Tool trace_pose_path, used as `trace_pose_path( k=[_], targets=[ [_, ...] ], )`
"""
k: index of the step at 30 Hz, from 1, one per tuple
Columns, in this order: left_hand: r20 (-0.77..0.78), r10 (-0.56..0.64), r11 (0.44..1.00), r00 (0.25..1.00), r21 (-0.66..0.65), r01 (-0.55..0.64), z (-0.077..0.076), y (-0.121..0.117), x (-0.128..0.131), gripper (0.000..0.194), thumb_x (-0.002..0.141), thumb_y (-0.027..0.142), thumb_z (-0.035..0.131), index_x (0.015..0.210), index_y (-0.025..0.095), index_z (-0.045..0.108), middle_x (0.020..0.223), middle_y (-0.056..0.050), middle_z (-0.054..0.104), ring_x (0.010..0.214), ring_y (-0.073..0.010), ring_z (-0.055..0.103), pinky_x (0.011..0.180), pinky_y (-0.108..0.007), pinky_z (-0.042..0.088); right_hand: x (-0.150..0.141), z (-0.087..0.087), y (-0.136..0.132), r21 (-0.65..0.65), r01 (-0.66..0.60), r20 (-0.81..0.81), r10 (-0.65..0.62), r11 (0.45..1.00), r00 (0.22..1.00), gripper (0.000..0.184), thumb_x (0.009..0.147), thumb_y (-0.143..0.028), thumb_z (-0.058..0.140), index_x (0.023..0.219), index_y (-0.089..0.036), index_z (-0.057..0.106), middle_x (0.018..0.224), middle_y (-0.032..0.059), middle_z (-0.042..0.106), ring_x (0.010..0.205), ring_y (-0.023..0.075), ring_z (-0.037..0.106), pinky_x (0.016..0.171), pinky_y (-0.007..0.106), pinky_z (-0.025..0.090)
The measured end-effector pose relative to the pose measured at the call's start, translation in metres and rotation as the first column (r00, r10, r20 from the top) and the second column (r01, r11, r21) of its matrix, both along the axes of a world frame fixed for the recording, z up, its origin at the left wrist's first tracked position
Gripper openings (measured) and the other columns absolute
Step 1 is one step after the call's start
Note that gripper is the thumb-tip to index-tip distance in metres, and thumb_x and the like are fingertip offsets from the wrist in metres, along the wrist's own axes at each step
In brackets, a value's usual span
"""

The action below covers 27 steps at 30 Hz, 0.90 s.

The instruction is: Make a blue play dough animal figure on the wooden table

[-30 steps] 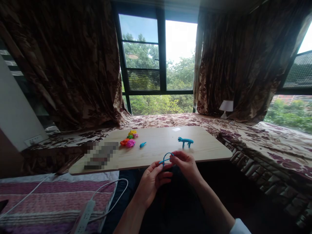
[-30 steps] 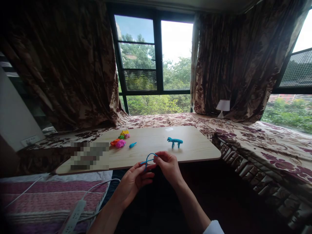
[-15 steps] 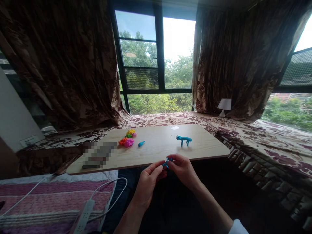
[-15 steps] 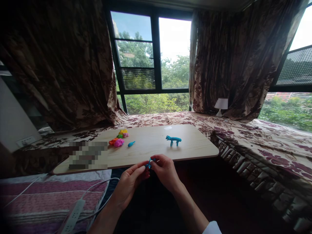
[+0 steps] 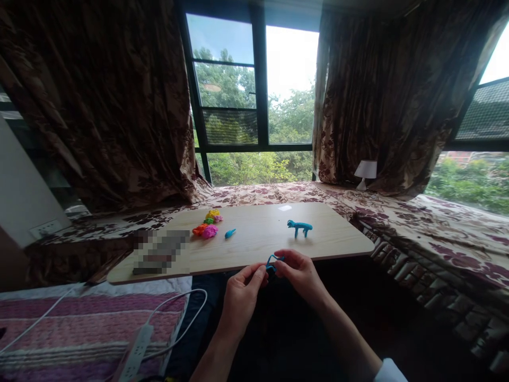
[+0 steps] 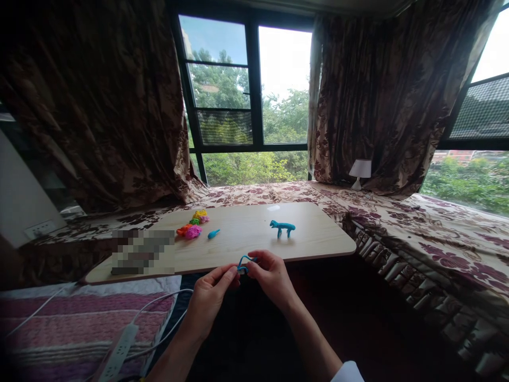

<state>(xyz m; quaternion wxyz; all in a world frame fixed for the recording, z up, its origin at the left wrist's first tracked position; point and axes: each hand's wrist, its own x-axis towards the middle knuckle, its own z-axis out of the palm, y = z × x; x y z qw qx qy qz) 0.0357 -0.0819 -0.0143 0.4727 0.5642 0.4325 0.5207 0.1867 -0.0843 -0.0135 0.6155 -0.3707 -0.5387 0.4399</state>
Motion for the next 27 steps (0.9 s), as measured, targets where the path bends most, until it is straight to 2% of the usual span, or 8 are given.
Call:
trace_pose_path(
  k=[3,6,8,11,17,19,24,27],
  targets=[
    [0.001,0.015,1.000,1.000,0.020,-0.015,0.003,-0.001,0.000,0.030,0.070,0.037,0.065,0.092,0.018,0.070,0.070,-0.001,0.069,0.065,-0.0136,0.059,0.063,-0.019,0.046,0.001,0.002,-0.006,0.052,-0.061,0.055,0.058,0.997,0.997,0.042,0.072,-0.024,0.066,0.113,-0.023,0.057,0.094,0.0020,0.061,0.074,0.0130,0.061,0.068,0.027,0.050],
    [0.060,0.025,1.000,0.998,0.004,-0.025,0.002,0.000,0.001,0.028,0.066,0.034,0.069,0.088,0.018,0.071,0.072,-0.001,0.070,0.063,-0.0126,0.059,0.062,-0.018,0.045,-0.002,0.005,-0.010,0.126,-0.051,0.140,0.033,0.991,0.990,0.028,0.074,-0.023,0.063,0.101,-0.022,0.065,0.092,0.0026,0.061,0.077,0.0141,0.060,0.069,0.027,0.049],
    [0.125,0.025,0.999,0.992,-0.032,-0.021,-0.001,0.002,0.003,0.027,0.064,0.032,0.071,0.086,0.018,0.071,0.073,-0.001,0.071,0.064,-0.0124,0.060,0.063,-0.018,0.046,-0.006,0.006,-0.011,0.117,-0.021,0.113,0.008,0.993,0.994,0.016,0.075,-0.025,0.062,0.089,-0.020,0.068,0.084,0.0022,0.063,0.073,0.0145,0.060,0.068,0.027,0.050],
    [0.236,0.033,0.994,0.971,-0.106,-0.008,-0.007,0.005,0.004,0.025,0.064,0.033,0.071,0.083,0.016,0.069,0.072,-0.001,0.070,0.064,-0.0125,0.061,0.064,-0.021,0.049,-0.012,0.005,-0.009,0.083,0.001,0.066,-0.007,0.997,0.998,0.013,0.076,-0.025,0.062,0.086,-0.020,0.068,0.073,0.0009,0.064,0.068,0.0143,0.060,0.065,0.027,0.050],
    [0.457,-0.014,0.965,0.889,-0.227,0.132,-0.009,0.003,0.008,0.024,0.068,0.032,0.069,0.083,0.013,0.068,0.075,-0.003,0.070,0.068,-0.0135,0.063,0.066,-0.024,0.052,-0.017,-0.002,-0.004,0.225,0.151,0.198,-0.197,0.962,0.960,0.009,0.072,-0.020,0.064,0.077,-0.022,0.071,0.081,0.0017,0.057,0.071,0.0134,0.058,0.061,0.023,0.048],
    [0.518,-0.032,0.956,0.855,-0.235,0.178,-0.006,0.003,0.008,0.020,0.068,0.028,0.069,0.081,0.013,0.067,0.075,-0.003,0.070,0.068,-0.0125,0.063,0.067,-0.023,0.052,-0.017,-0.001,-0.006,0.202,0.124,0.205,-0.165,0.972,0.965,0.009,0.073,-0.021,0.063,0.079,-0.022,0.071,0.082,0.0020,0.058,0.072,0.0140,0.059,0.063,0.024,0.050],
    [0.556,-0.004,0.943,0.831,-0.275,0.189,-0.003,0.006,0.004,0.017,0.066,0.017,0.071,0.082,0.015,0.067,0.078,-0.003,0.071,0.069,-0.0121,0.064,0.067,-0.023,0.053,-0.013,0.005,-0.012,0.079,-0.073,0.079,0.067,0.994,0.995,0.019,0.072,-0.023,0.065,0.091,-0.020,0.066,0.086,0.0027,0.067,0.082,0.0184,0.063,0.076,0.031,0.050],
    [0.534,-0.034,0.938,0.845,-0.274,0.212,-0.002,0.005,0.001,0.016,0.067,0.017,0.070,0.083,0.014,0.067,0.076,-0.003,0.070,0.067,-0.0119,0.064,0.066,-0.023,0.054,-0.011,0.006,-0.007,0.032,-0.079,0.028,0.078,0.996,0.997,0.017,0.072,-0.026,0.065,0.088,-0.019,0.066,0.079,0.0022,0.068,0.075,0.0173,0.063,0.072,0.030,0.051]
  ],
)
